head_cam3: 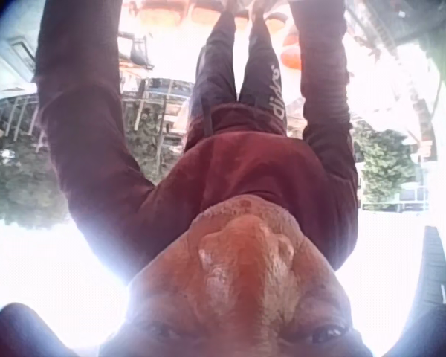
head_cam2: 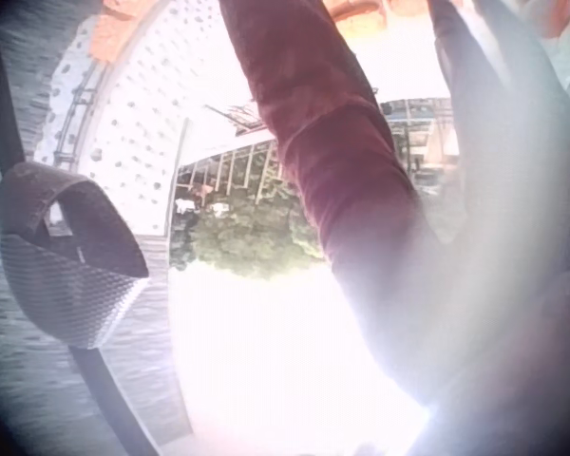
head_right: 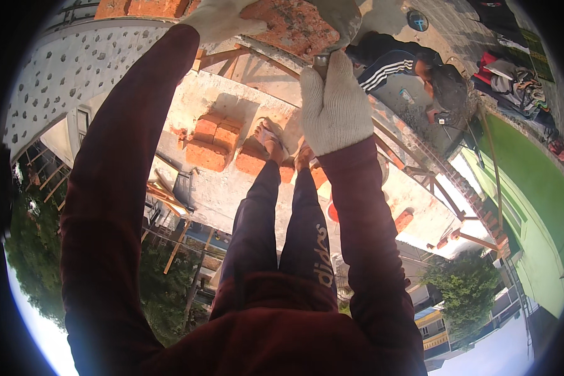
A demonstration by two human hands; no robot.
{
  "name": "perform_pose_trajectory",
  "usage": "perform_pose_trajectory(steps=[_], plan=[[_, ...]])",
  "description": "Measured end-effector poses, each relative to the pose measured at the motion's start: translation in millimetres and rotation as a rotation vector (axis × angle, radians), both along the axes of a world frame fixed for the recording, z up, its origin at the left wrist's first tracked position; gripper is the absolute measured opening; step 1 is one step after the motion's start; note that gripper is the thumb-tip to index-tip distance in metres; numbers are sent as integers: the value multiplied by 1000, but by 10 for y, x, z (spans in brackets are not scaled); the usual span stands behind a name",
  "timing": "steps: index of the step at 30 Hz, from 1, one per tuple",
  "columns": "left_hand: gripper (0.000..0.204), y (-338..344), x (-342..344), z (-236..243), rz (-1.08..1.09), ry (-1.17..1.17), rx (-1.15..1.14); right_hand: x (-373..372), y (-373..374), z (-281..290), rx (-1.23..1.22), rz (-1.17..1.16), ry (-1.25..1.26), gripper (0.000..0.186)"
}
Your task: The person scoops mortar from a red bucket using a trowel and spreads it along a partially built brick wall. They then pick up a brick, place it onto the mortar, and tap it into position with the trowel.
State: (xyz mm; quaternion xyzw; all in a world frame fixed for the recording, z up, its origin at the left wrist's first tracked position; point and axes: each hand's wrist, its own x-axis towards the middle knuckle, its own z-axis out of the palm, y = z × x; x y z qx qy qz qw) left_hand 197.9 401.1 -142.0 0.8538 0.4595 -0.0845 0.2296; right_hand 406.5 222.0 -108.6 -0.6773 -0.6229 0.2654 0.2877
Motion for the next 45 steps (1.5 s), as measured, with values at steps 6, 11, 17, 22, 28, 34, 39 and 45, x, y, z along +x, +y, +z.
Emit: perform_pose_trajectory(steps=[6, 11, 17, 22, 28, 34, 39, 45], plan=[[98, 37, -9, -134, -106, 15, 49, -45, 69, -217, -146, -20, -40, 25], [98, 35, 41, -35, -62, 194, 17, -19, 217, -124, -292, 9, -32, 22], [97, 32, -24, -85, -89, 63, 60, 150, 33, 0, -38, -6, 21, 25], [96, 44, 58, -33, -63, 131, 63, 168, 5, -178, -151, 40, -57, 23], [96, 53, -17, -101, -86, 78, 77, 121, -24, -278, -175, 33, -26, 22], [95, 74, 18, -88, -62, 8, 70, 155, -7, -206, -178, 20, -2, 24], [91, 158, -46, 21, 89, 105, 72, -18, -97, -46, -95, 6, 23, 31], [51, 122, -67, -69, 130, -110, 3, -281, 67, -319, -175, 35, 3, 28]])
